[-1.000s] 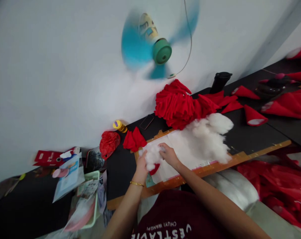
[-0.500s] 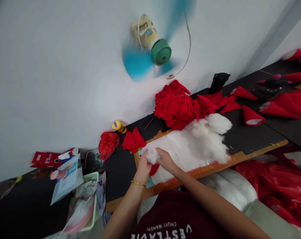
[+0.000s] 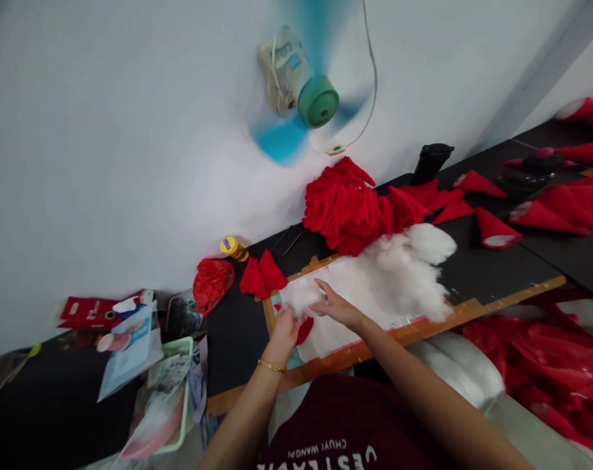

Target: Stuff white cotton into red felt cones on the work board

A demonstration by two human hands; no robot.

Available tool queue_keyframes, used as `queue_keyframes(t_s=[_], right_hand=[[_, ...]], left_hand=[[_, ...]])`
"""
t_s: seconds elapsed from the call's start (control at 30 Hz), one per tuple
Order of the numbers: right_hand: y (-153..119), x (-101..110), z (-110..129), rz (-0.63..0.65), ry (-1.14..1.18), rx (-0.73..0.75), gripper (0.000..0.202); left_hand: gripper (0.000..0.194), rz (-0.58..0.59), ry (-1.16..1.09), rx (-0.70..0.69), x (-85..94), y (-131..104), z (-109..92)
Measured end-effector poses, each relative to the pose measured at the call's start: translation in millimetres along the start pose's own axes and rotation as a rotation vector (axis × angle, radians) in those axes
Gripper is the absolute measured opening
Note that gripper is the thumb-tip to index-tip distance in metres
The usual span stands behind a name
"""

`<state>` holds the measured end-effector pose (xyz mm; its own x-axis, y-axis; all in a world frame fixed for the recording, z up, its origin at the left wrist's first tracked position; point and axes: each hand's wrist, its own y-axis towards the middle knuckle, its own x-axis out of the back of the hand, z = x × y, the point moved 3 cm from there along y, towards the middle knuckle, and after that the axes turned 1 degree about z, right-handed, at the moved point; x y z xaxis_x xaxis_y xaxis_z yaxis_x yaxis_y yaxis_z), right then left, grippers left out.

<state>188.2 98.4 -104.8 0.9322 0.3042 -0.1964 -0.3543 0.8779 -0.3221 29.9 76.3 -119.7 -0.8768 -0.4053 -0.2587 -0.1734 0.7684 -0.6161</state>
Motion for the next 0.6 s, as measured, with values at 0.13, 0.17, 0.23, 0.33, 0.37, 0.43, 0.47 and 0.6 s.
queue_keyframes(t_s=[0.13, 0.17, 0.23, 0.33, 0.37, 0.43, 0.47, 0.6], right_hand=[[-17, -1, -4, 0.032, 0.271, -0.148, 0.090], [-18, -4, -6, 0.013, 0.308, -0.152, 0.086], [-17, -8, -11, -0.067, 0.310, -0.107, 0.072], [-9, -3, -17, -0.199, 0.095, 0.005, 0.046], [-7, 0, -19, -0.223, -0.016, 0.024, 0.043], [-4, 5, -21, -0.264, -0.230, 0.068, 0.045], [-3, 6, -21, -0.286, -0.314, 0.106, 0.045], [-4, -6, -16, -0.217, -0.430, 0.258, 0.036]], left_hand=[[0.033, 0.037, 0.059, -0.126, -4.7, -7, -4], [0.033, 0.049, 0.083, -0.161, -7.7, -11, -4], [0.035, 0.056, 0.119, -0.199, -12.5, -18, -4], [0.041, 0.076, 0.132, -0.202, -14.5, -25, -2], [0.043, 0.095, 0.134, -0.191, -14.1, -26, -2], [0.048, 0.147, 0.158, -0.149, -13.3, -26, 1], [0.050, 0.178, 0.186, -0.125, -13.6, -27, 3], [0.051, 0.239, 0.292, -0.101, -17.6, -27, 9]])
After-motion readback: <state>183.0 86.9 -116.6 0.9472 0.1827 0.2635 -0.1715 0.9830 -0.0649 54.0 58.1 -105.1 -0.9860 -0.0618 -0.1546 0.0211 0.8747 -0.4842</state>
